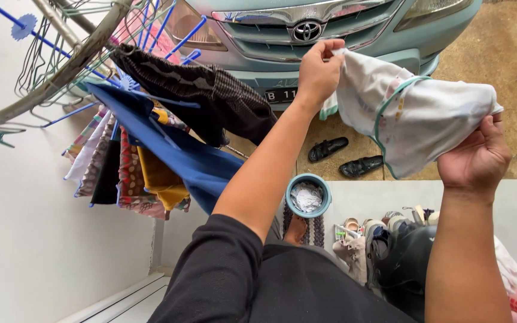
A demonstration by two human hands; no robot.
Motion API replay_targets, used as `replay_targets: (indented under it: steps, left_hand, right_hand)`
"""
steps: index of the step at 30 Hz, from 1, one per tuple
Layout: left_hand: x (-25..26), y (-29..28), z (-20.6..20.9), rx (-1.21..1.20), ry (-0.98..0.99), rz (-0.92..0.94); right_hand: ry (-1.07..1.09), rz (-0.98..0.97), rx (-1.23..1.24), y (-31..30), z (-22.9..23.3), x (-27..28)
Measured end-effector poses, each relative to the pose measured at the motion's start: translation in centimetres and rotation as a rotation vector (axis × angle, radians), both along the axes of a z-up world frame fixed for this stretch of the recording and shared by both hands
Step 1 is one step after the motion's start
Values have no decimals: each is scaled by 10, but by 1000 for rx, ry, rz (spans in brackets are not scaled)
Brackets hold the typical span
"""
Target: Hanging small laundry items such as socks and cloths on a circular drying rack using clips.
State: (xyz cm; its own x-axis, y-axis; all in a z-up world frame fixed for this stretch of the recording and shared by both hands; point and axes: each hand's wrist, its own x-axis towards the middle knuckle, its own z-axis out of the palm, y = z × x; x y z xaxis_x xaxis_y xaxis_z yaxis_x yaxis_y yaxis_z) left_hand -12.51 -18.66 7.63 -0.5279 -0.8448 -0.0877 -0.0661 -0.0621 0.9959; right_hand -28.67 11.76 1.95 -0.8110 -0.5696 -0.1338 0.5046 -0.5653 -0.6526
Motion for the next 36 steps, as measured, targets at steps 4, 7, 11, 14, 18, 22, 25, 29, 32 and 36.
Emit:
replay_targets:
  steps: [4,7,11,14,18,22,25,29,32,36]
  left_hand:
    - [-46,-53,-22,145,188,165]
    - [-33,-80,-10,163,232,200]
    - [20,-103,-18,-53,70,268]
    - [51,-98,-63,-121,-30,352]
    - [88,-55,-50,-23,-178,332]
    - [97,-36,-12,113,-215,348]
    - [100,-25,29,153,-285,234]
    - [107,-12,82,12,-670,-171]
    - [122,2,103,-238,-800,-194]
    - [160,13,113,-948,-444,199]
  right_hand:
    - [-24,-15,-16,-41,1,-18]
    - [-13,25,-34,-72,8,-16]
    - [-9,85,3,-99,3,-10]
    - [15,181,-33,-113,-26,-14]
    - [-18,189,7,-134,-34,0]
    - [51,182,74,-153,-30,7]
    - [138,210,86,-158,-20,6]
    - [341,247,185,-157,-2,5]
    - [448,269,218,-164,-8,8]
    - [537,320,200,-172,8,30]
